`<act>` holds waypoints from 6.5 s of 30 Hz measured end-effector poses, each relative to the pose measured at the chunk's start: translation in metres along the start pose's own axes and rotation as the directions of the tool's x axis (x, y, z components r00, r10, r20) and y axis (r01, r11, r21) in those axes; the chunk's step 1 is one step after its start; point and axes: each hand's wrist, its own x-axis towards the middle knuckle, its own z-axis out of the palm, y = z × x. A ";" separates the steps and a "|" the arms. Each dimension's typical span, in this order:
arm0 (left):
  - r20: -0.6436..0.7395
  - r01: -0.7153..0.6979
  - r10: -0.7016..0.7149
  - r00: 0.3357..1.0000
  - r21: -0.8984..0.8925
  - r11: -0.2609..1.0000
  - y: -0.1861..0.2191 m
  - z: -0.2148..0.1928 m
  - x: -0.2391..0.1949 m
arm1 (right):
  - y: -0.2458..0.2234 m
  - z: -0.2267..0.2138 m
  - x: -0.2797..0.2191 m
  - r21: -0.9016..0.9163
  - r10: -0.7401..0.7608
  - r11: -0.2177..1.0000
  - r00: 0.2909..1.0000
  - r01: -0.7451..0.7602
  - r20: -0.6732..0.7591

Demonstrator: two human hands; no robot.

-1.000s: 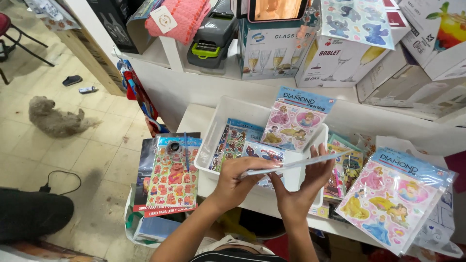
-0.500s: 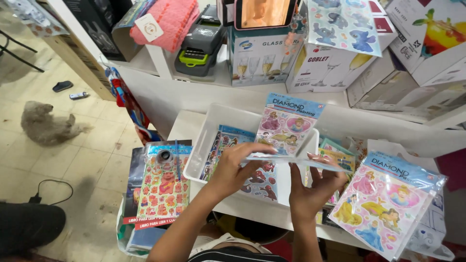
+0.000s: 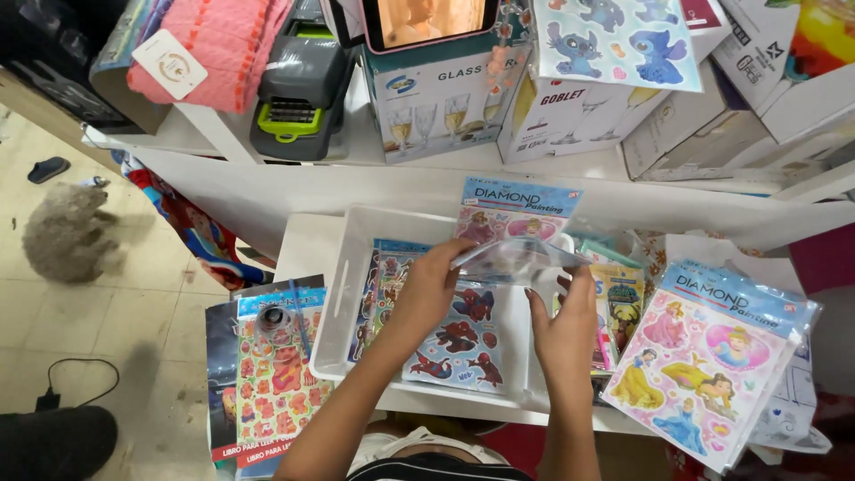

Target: The person sits on the floor and organizes diamond painting kits and sticker packs. They pick up several kits, place them into a white plastic bin, and arrange them neatly. A small dog is visible nearby but not interacted with.

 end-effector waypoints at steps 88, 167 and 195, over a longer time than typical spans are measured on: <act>-0.075 0.405 -0.427 0.901 0.493 0.770 -0.015 -0.094 -0.074 | -0.110 0.043 -0.059 -0.130 0.226 0.971 0.601 -0.199 0.767; 0.160 0.211 -0.145 0.976 -0.851 0.481 -0.066 0.016 -0.063 | -0.032 0.039 -0.073 0.107 -0.330 0.926 0.913 0.362 -0.239; -0.150 -0.164 0.174 0.973 0.077 0.983 0.059 -0.056 -0.053 | -0.017 0.084 -0.081 0.409 -0.270 0.897 0.939 0.164 0.214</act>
